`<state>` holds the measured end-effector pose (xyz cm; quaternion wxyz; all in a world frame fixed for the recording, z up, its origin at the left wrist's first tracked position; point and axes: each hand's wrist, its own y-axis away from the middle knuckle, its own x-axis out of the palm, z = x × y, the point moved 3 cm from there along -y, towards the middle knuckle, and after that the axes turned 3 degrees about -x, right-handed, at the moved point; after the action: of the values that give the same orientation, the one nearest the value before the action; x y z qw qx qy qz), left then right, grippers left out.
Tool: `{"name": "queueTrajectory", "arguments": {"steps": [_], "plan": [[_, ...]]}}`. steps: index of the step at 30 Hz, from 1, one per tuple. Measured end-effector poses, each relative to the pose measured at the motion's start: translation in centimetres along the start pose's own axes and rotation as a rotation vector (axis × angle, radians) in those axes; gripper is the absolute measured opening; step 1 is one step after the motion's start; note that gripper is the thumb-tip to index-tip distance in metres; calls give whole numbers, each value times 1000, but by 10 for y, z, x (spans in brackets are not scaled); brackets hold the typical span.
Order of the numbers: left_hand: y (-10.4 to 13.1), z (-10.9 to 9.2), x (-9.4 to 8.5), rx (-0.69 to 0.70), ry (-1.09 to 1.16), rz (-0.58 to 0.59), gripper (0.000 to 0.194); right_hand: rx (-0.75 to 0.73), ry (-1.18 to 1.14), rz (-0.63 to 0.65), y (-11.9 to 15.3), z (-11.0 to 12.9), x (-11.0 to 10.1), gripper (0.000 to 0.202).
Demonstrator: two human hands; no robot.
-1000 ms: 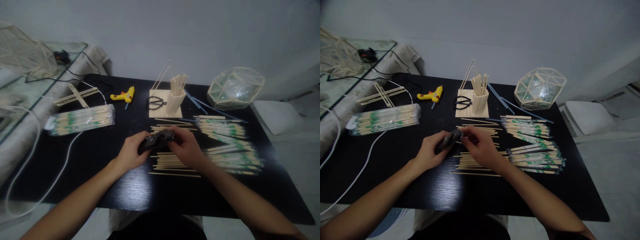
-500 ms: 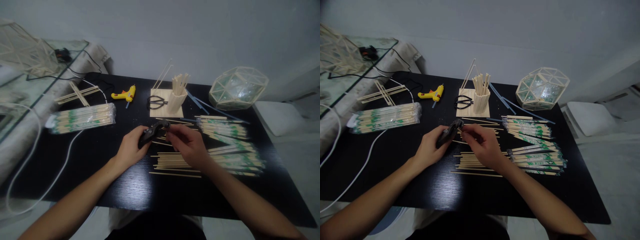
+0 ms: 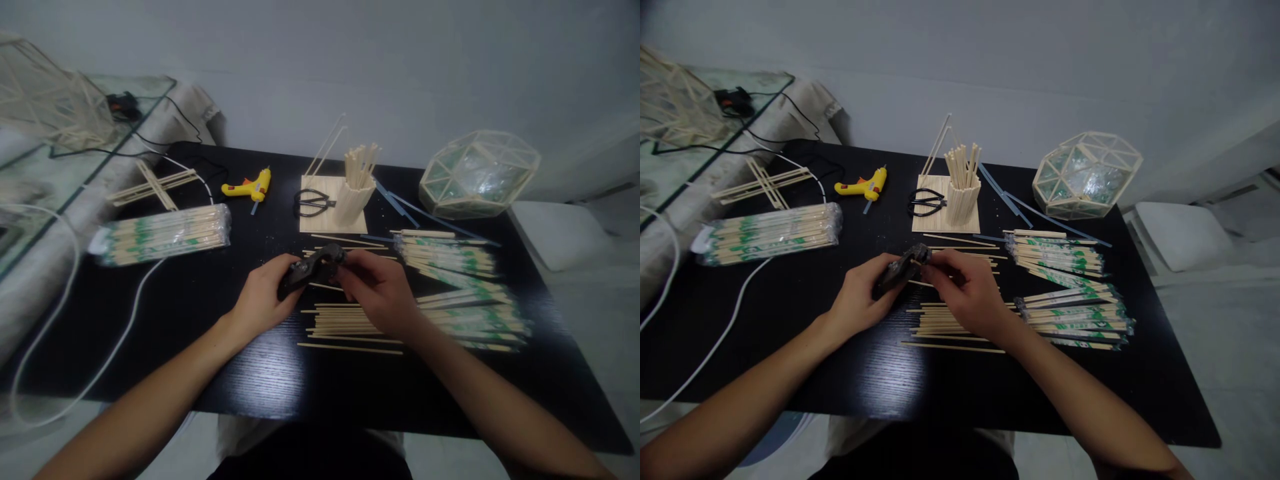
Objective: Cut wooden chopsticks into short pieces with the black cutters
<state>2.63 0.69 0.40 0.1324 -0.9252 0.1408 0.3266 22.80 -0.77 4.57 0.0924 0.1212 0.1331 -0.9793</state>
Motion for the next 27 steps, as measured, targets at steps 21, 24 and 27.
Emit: {"name": "queueTrajectory", "arguments": {"steps": [21, 24, 27], "plan": [[1, -5, 2, -85, -47, 92, 16, -58, 58, -38, 1, -4, 0, 12], [1, -5, 1, -85, -88, 93, 17, -66, 40, -41, 1, -4, 0, 11], [1, -5, 1, -83, -109, 74, 17, -61, 31, -37, 1, -4, 1, 11]]}}
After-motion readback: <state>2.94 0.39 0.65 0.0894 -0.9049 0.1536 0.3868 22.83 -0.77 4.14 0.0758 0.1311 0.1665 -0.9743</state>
